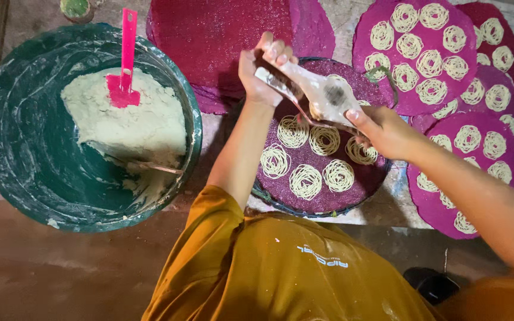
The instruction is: The person uses a manual dough extruder to pipe spiral-shaped dough onto purple circular mats. They repeatedly scoop dough into the extruder, squeeze it out in spirals, and place the filled mats aside.
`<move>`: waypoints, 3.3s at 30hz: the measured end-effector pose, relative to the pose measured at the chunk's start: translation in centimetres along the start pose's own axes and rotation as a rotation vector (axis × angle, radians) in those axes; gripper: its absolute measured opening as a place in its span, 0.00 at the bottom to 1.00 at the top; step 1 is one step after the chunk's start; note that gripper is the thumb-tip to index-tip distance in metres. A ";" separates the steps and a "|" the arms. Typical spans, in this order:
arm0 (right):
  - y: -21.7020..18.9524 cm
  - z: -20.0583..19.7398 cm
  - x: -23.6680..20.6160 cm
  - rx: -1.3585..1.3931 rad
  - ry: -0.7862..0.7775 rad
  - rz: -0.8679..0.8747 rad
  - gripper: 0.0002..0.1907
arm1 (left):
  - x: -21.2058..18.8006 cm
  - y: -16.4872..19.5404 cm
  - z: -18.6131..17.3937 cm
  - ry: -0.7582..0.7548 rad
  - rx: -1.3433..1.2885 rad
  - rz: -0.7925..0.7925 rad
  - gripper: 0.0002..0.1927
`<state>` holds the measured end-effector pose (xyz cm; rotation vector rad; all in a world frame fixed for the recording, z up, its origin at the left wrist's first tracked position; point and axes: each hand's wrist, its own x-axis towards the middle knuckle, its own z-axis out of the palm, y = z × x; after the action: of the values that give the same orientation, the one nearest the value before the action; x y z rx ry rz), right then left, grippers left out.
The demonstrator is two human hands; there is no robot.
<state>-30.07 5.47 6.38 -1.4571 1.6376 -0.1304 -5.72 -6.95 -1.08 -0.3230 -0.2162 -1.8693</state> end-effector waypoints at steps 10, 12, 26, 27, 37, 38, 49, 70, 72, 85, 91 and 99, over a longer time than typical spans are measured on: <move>3.0 0.8 0.8 0.331 -0.018 -0.043 0.30 | -3.6 -0.3 1.5 0.558 1.190 -0.785 0.32; 3.2 1.2 1.1 0.348 0.034 -0.109 0.29 | -4.7 -0.4 0.5 0.547 1.149 -0.854 0.35; 3.8 1.5 1.0 0.198 -0.048 -0.082 0.36 | -7.6 2.8 2.7 0.101 1.414 -0.006 0.31; 3.5 1.4 1.1 0.197 -0.150 -0.075 0.36 | -6.4 3.0 3.1 0.146 0.918 -0.142 0.32; -0.2 -3.6 4.5 -0.092 0.030 -0.009 0.38 | 3.7 -0.7 2.3 0.100 -0.001 -0.021 0.23; -0.3 -3.2 4.9 -0.131 0.062 -0.014 0.37 | 4.2 -0.5 2.0 0.097 0.001 -0.026 0.23; -0.8 -4.1 5.8 -0.113 0.079 -0.125 0.38 | 5.6 -1.8 1.1 0.269 -0.037 0.009 0.23; -0.8 -5.0 4.6 0.172 0.138 -0.156 0.30 | 5.1 -2.0 3.2 0.621 0.956 -0.501 0.36; -0.9 -5.0 4.4 0.132 0.169 -0.158 0.29 | 4.2 -2.3 2.6 0.598 1.044 -0.770 0.47; -0.2 -3.0 3.4 0.424 0.312 -0.269 0.24 | -2.0 1.0 4.6 0.109 2.188 -0.520 0.35; -0.3 -1.1 4.0 0.004 -0.075 -0.313 0.38 | -2.2 2.5 7.4 0.642 0.256 -0.123 0.28; -5.7 0.8 5.8 -0.220 0.126 -0.202 0.36 | 0.1 4.4 5.1 0.332 0.149 0.164 0.23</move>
<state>-24.70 -0.63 6.24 -1.8144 1.6426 -0.1619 -1.04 -6.86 3.77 0.0714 -0.0983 -1.7038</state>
